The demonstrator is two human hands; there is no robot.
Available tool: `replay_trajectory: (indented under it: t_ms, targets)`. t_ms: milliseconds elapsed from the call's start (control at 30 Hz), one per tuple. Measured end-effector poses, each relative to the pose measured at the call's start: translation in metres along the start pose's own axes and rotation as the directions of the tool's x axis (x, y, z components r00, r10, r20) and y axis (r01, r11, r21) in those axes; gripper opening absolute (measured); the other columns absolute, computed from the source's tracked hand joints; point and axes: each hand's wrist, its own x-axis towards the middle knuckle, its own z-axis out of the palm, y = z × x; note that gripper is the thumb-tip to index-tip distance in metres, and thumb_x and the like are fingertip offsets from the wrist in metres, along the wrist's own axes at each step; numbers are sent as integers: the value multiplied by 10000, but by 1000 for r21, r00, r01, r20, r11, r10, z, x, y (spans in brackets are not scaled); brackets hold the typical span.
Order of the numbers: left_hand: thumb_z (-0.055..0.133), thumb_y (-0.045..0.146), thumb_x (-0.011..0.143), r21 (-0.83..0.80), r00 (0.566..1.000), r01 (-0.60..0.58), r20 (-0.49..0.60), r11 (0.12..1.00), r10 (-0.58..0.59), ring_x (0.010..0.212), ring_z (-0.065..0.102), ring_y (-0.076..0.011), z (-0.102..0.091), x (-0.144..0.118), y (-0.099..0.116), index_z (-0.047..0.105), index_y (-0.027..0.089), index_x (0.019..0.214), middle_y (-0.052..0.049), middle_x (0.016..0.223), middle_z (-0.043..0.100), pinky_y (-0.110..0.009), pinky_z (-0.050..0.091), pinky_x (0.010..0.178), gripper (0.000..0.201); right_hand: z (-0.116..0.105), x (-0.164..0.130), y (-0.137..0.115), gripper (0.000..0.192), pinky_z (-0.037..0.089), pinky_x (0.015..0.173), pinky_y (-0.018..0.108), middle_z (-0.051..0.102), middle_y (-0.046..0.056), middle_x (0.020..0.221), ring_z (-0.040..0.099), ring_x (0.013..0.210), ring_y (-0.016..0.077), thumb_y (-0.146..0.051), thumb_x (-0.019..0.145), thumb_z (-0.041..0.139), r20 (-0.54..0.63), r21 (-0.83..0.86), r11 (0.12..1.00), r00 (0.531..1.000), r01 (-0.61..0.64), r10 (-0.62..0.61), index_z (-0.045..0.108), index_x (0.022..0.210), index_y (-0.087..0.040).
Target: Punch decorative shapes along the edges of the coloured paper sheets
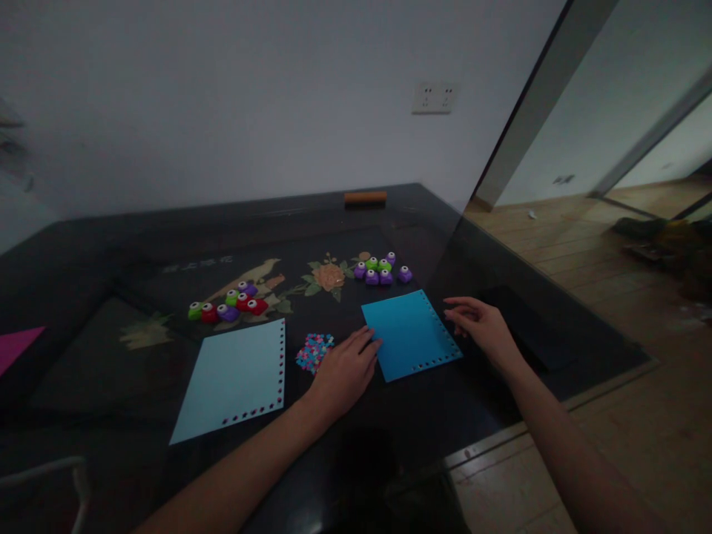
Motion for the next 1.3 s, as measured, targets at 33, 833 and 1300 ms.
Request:
replay_trajectory:
  t_ms: [33, 833, 1300]
  targets:
    - [502, 146, 864, 0, 1000, -1, -1, 1000, 1, 1199, 514, -251, 0, 0, 0, 573, 148, 1173, -130, 1268, 575, -400, 469, 975, 316, -1, 0, 1, 398, 406, 458, 256, 639, 43, 726, 536, 527, 134, -415, 680, 673, -27, -39, 999, 999, 19, -20, 650, 984, -159]
    - [484, 163, 877, 0, 1000, 0, -7, 1000, 0, 1189, 521, -239, 0, -1, 0, 580, 161, 1174, -125, 1256, 583, -391, 472, 967, 312, 7, -3, 4, 298, 446, 647, 327, 681, 64, 847, 583, 692, 199, -345, 749, 588, 31, -345, 921, 983, 183, -183, 713, 983, -208]
    - [422, 240, 913, -187, 991, 86, -81, 979, -103, 1079, 573, -177, -71, -14, -52, 547, 227, 1186, -47, 1205, 601, -337, 469, 928, 301, 3, -3, 2, 408, 448, 603, 325, 664, 67, 774, 580, 629, 196, -453, 708, 583, 7, -307, 940, 988, 147, -152, 705, 967, -162]
